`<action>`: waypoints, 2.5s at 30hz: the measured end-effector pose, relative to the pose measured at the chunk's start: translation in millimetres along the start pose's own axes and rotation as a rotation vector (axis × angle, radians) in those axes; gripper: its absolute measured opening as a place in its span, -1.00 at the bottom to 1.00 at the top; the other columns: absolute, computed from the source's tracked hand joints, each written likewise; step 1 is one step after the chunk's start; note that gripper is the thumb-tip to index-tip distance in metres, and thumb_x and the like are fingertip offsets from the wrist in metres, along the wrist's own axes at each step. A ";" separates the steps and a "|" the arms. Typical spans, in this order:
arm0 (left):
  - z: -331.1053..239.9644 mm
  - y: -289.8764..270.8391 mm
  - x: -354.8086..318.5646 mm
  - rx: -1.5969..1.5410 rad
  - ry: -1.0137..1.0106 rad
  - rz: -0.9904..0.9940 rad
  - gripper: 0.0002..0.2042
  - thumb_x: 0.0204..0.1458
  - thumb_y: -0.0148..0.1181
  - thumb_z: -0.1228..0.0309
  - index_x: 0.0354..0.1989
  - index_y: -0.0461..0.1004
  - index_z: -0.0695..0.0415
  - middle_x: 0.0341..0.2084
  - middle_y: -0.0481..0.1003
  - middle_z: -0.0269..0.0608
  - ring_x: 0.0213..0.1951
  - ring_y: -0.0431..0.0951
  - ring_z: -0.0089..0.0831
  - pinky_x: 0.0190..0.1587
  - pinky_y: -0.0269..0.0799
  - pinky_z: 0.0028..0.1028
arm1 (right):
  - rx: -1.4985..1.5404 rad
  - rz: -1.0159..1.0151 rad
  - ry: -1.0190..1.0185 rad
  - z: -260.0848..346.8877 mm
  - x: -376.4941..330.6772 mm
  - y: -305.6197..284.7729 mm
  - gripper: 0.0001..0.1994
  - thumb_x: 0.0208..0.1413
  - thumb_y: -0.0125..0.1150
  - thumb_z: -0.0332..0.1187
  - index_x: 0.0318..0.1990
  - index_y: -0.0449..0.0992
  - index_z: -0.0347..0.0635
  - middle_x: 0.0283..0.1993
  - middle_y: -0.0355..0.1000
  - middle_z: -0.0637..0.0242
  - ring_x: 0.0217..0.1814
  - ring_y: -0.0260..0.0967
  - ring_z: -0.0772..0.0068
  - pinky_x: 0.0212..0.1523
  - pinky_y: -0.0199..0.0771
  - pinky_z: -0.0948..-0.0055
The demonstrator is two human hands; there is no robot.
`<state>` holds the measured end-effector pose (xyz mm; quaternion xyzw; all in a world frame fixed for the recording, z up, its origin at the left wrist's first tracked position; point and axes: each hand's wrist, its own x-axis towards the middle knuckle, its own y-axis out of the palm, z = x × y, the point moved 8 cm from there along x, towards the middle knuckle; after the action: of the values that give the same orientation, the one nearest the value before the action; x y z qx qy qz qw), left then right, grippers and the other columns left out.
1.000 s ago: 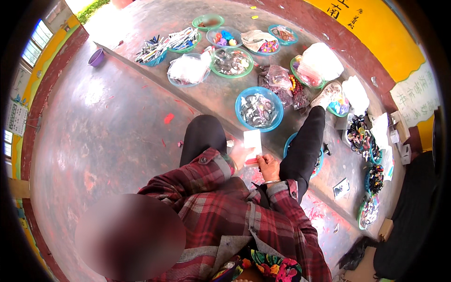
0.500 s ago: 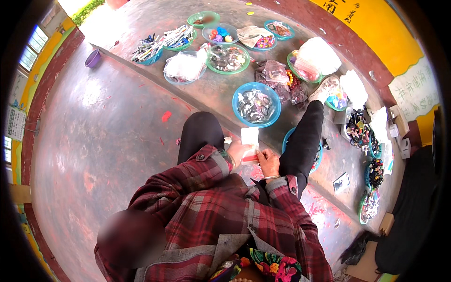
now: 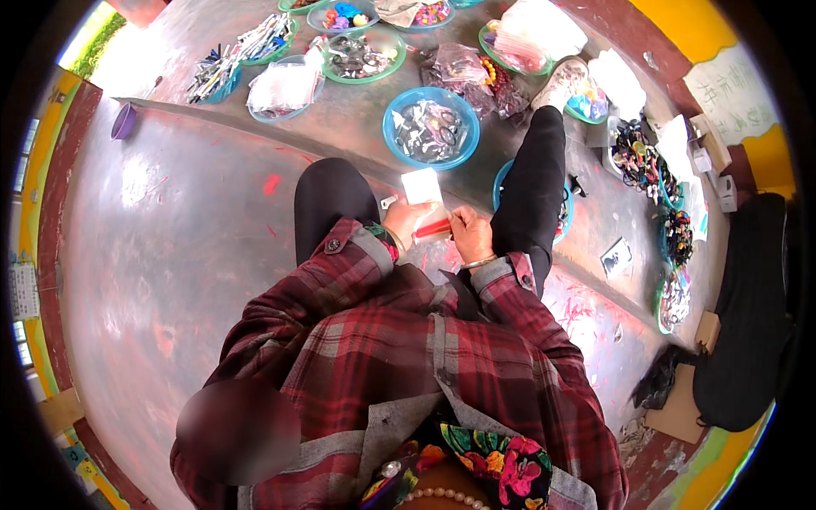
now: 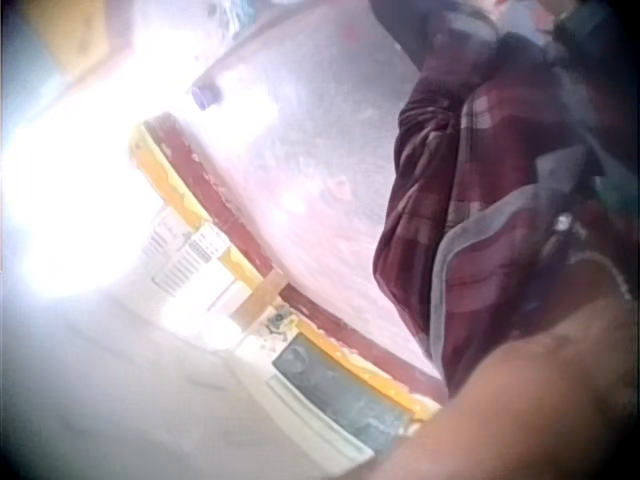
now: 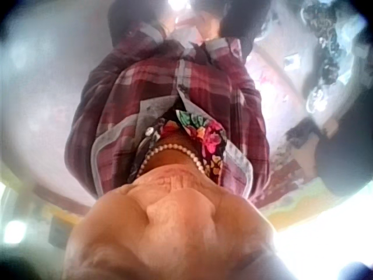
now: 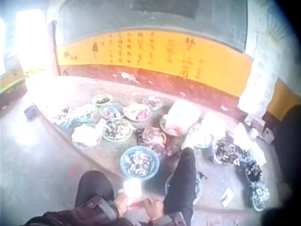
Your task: The person sits on the floor and packs small hair accessories into clear plastic bags. They pick up items from nearby bowls, place them into bags, and seal them by hand. The person handles various items including hair clips and hair ties, organizing them into individual packages.
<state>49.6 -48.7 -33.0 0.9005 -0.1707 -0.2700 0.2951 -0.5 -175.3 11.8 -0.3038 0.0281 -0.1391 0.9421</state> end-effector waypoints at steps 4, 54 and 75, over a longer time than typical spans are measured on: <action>-3.8 2.2 0.8 0.052 0.022 -0.011 -0.80 -0.12 0.10 0.55 -0.26 0.37 0.23 -0.36 0.45 -0.23 -0.33 0.46 -0.43 -0.23 0.37 -0.45 | 0.193 0.001 0.082 -0.4 2.0 1.4 -0.85 -0.11 0.18 -0.40 -0.53 0.38 -0.28 -0.66 0.31 0.42 -0.58 0.22 0.70 -0.56 0.25 0.61; 0.4 -7.7 0.9 -0.090 -0.025 -0.065 -0.72 0.04 -0.05 0.23 -0.23 0.33 0.21 -0.40 0.45 -0.15 -0.37 0.48 -0.32 -0.30 0.41 -0.34 | 0.618 0.219 0.268 4.8 -5.0 22.9 -0.90 -0.09 0.15 -0.48 -0.53 0.35 -0.25 -0.69 0.26 0.47 -0.72 0.11 0.74 -0.72 0.07 0.70; -12.6 20.7 -13.9 -0.114 -0.089 0.030 -0.82 -0.06 0.07 0.46 -0.25 0.37 0.20 -0.36 0.45 -0.23 -0.32 0.47 -0.39 -0.23 0.37 -0.36 | 0.448 0.089 0.222 0.8 -2.7 13.3 -0.82 -0.10 0.19 -0.38 -0.53 0.43 -0.34 -0.63 0.31 0.49 -0.60 0.10 0.74 -0.60 0.12 0.66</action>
<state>42.9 -52.6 -6.1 0.8667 -0.1816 -0.3147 0.3418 0.3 -163.7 4.6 -0.0688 0.1133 -0.1326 0.9823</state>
